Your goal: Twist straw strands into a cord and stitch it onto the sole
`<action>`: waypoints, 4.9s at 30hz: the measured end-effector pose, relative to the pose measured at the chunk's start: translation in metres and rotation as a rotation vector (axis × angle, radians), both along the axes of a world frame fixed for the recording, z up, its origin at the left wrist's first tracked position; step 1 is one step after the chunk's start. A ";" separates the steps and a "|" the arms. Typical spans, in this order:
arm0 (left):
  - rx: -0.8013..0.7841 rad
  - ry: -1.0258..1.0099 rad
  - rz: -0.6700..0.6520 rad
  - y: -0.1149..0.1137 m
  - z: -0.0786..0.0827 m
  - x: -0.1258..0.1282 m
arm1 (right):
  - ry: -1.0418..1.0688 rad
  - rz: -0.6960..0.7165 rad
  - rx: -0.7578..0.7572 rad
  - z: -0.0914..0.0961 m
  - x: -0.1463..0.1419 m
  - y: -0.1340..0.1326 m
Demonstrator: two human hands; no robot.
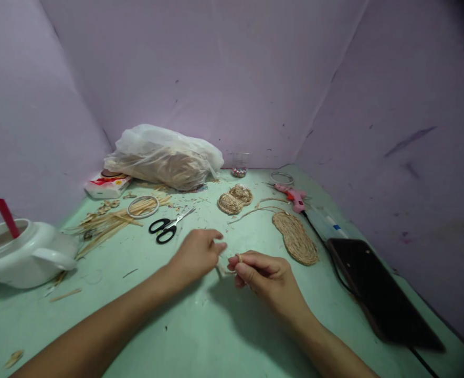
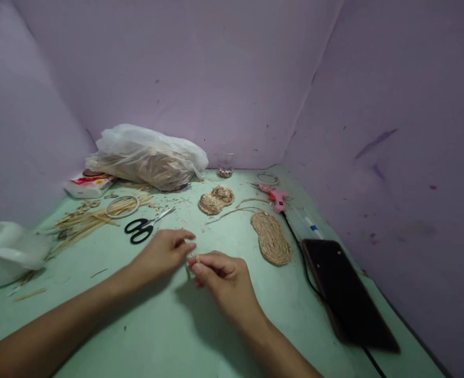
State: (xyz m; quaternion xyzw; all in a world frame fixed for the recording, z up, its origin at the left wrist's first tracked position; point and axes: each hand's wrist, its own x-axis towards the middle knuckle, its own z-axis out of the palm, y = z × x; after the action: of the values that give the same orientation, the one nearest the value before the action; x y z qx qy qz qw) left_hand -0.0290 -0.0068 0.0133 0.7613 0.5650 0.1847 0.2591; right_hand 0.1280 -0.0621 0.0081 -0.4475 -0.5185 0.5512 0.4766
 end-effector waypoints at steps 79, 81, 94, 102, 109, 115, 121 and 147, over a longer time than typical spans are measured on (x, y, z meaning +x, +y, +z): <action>-0.130 -0.031 -0.284 -0.037 0.043 0.002 | -0.456 -0.234 0.547 -0.013 0.013 0.009; -0.133 -0.009 -0.289 -0.037 0.045 0.002 | -0.466 -0.237 0.553 -0.014 0.013 0.009; -0.069 -0.002 -0.285 -0.037 0.030 0.001 | -0.240 -0.232 0.329 -0.014 0.010 0.012; -0.370 -0.578 0.023 -0.012 0.025 -0.003 | 0.402 0.211 -0.275 -0.002 0.006 0.010; -0.685 -0.827 -0.061 -0.012 0.002 0.000 | 0.430 0.233 -0.309 -0.004 0.006 0.008; -0.516 -0.839 0.170 -0.011 0.005 0.007 | 0.369 0.113 -0.348 -0.005 0.005 0.012; -0.354 -0.830 0.226 -0.003 0.013 -0.002 | 0.354 0.093 -0.392 -0.006 0.008 0.014; -0.814 -0.854 0.173 0.010 0.039 -0.037 | 0.208 0.169 -0.494 -0.005 0.011 0.014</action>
State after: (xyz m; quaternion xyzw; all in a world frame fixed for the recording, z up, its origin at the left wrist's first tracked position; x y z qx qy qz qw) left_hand -0.0657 0.0028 0.0522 0.4103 0.4960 0.2636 0.7185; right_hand 0.1395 -0.0485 0.0035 -0.4464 -0.3521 0.7417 0.3559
